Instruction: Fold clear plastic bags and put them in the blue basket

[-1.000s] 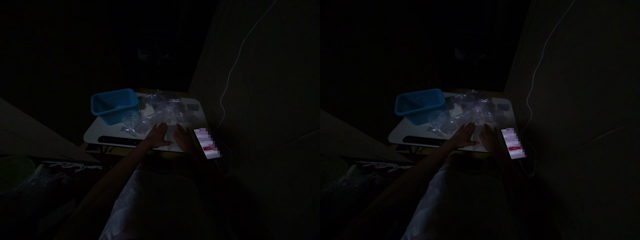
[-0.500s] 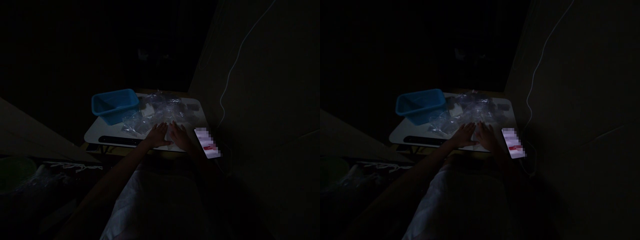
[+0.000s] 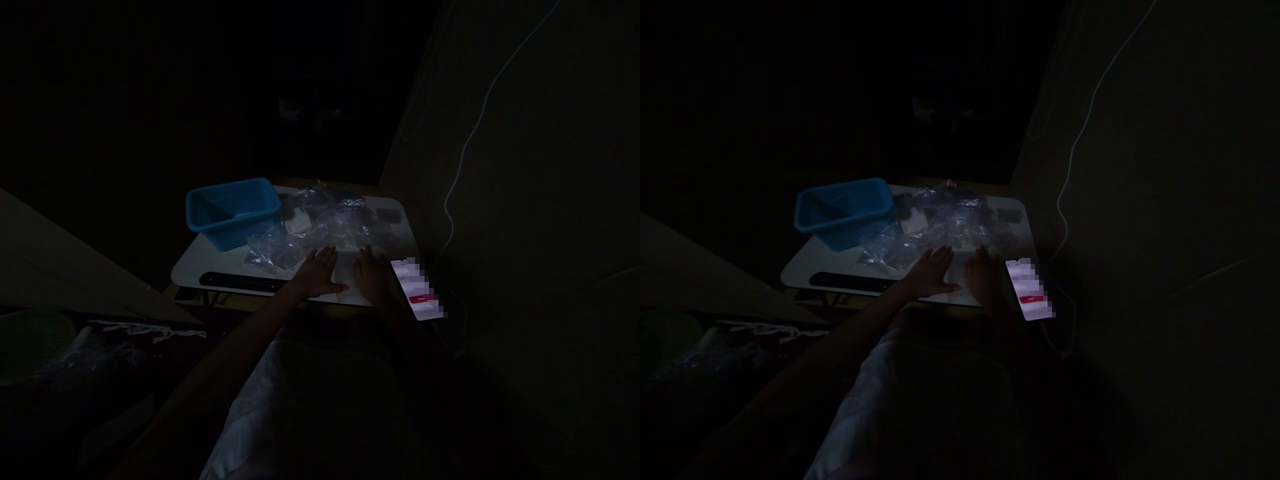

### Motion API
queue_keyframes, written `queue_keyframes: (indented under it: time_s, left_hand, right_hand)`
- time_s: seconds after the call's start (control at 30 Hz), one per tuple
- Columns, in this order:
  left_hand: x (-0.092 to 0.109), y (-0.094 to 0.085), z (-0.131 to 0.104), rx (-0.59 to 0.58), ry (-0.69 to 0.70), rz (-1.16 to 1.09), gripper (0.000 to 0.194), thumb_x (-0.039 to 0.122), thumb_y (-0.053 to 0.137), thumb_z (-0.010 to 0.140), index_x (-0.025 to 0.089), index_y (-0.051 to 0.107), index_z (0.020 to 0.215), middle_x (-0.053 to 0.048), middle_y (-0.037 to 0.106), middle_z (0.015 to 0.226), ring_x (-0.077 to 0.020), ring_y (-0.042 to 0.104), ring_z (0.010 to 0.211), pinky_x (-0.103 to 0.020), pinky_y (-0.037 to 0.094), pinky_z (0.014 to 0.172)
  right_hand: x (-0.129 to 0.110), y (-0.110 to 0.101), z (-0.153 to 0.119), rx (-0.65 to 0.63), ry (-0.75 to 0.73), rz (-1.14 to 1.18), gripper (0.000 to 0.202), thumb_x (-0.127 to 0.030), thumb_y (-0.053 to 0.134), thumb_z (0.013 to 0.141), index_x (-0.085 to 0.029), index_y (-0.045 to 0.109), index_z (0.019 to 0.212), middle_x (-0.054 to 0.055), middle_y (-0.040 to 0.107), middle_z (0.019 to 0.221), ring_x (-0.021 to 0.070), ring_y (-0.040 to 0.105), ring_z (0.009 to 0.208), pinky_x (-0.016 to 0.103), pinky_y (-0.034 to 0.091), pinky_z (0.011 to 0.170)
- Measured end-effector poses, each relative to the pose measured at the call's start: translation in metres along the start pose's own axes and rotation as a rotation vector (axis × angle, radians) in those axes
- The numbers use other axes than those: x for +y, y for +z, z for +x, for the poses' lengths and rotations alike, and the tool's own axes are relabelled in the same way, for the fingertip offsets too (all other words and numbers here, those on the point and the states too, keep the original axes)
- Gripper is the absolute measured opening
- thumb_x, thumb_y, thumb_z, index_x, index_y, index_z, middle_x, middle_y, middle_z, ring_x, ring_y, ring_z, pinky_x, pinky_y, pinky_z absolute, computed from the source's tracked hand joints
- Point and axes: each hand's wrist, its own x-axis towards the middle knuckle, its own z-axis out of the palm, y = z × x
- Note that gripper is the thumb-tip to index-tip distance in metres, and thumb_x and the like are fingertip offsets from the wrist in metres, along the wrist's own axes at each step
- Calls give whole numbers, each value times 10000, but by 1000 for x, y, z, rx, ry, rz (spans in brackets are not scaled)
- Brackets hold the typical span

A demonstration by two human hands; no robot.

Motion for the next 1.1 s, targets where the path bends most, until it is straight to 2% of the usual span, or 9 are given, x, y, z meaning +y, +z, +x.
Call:
queue_keyframes:
  time_s: [0.13, 0.27, 0.33, 0.43, 0.67, 0.83, 0.97, 1.1]
  left_hand:
    - [0, 1, 0, 8, 6, -7, 879, 683, 294, 751, 46, 240, 1354, -184, 201, 1428, -274, 164, 1326, -425, 113, 1059]
    - [0, 1, 1, 8, 7, -8, 858, 670, 309, 756, 61, 242, 1356, -180, 210, 1427, -280, 171, 1323, -427, 119, 1055]
    - [0, 1, 1, 10, 5, -8, 856, 668, 307, 757, 61, 237, 1357, -180, 211, 1427, -282, 174, 1322, -434, 124, 1052]
    - [0, 1, 1, 16, 11, -6, 851, 666, 304, 761, 60, 241, 1354, -181, 213, 1426, -277, 172, 1323, -432, 125, 1053]
    - [1, -1, 0, -6, -3, -13, 850, 660, 302, 764, 52, 237, 1354, -184, 200, 1428, -273, 161, 1327, -427, 121, 1058]
    - [2, -2, 0, -6, -4, -18, 862, 673, 290, 757, 49, 244, 1350, -183, 197, 1430, -271, 165, 1326, -431, 112, 1060]
    - [2, -2, 0, -7, -1, -9, 879, 683, 292, 751, 42, 243, 1350, -180, 195, 1431, -267, 157, 1329, -428, 114, 1060]
    - [1, -1, 0, 1, 7, -9, 871, 677, 284, 760, 38, 244, 1350, -184, 202, 1427, -268, 163, 1327, -430, 116, 1059]
  right_hand:
    - [1, -3, -1, -6, 11, 15, 483, -294, 270, 884, 7, 412, 1233, 241, 408, 1312, 282, 413, 1197, 436, 264, 983]
    - [-1, -4, -2, -73, -201, 53, 474, -285, 270, 885, -65, 344, 1298, 164, 387, 1354, 226, 358, 1246, 423, 210, 1027]
    - [-2, -5, -2, -111, -237, 40, 479, -292, 262, 888, -78, 326, 1312, 160, 380, 1360, 219, 386, 1228, 428, 203, 1031]
    - [-3, -3, -3, -117, -194, 2, 483, -304, 248, 893, -72, 331, 1308, 185, 368, 1359, 234, 430, 1194, 461, 201, 1022]
    - [0, 2, -4, -23, -74, -30, 490, -311, 266, 888, -19, 393, 1260, 225, 426, 1304, 274, 409, 1205, 484, 191, 1014]
    - [2, -1, -4, 40, 26, -2, 492, -300, 274, 879, 1, 413, 1242, 251, 437, 1285, 298, 438, 1172, 467, 268, 968]
    - [1, -3, -6, -36, -122, 20, 485, -294, 276, 879, -48, 367, 1287, 187, 397, 1341, 252, 374, 1231, 442, 239, 1005]
    - [-1, -2, -9, -119, -211, -26, 526, -338, 268, 884, -53, 308, 1324, 173, 371, 1360, 245, 299, 1277, 510, 178, 1022]
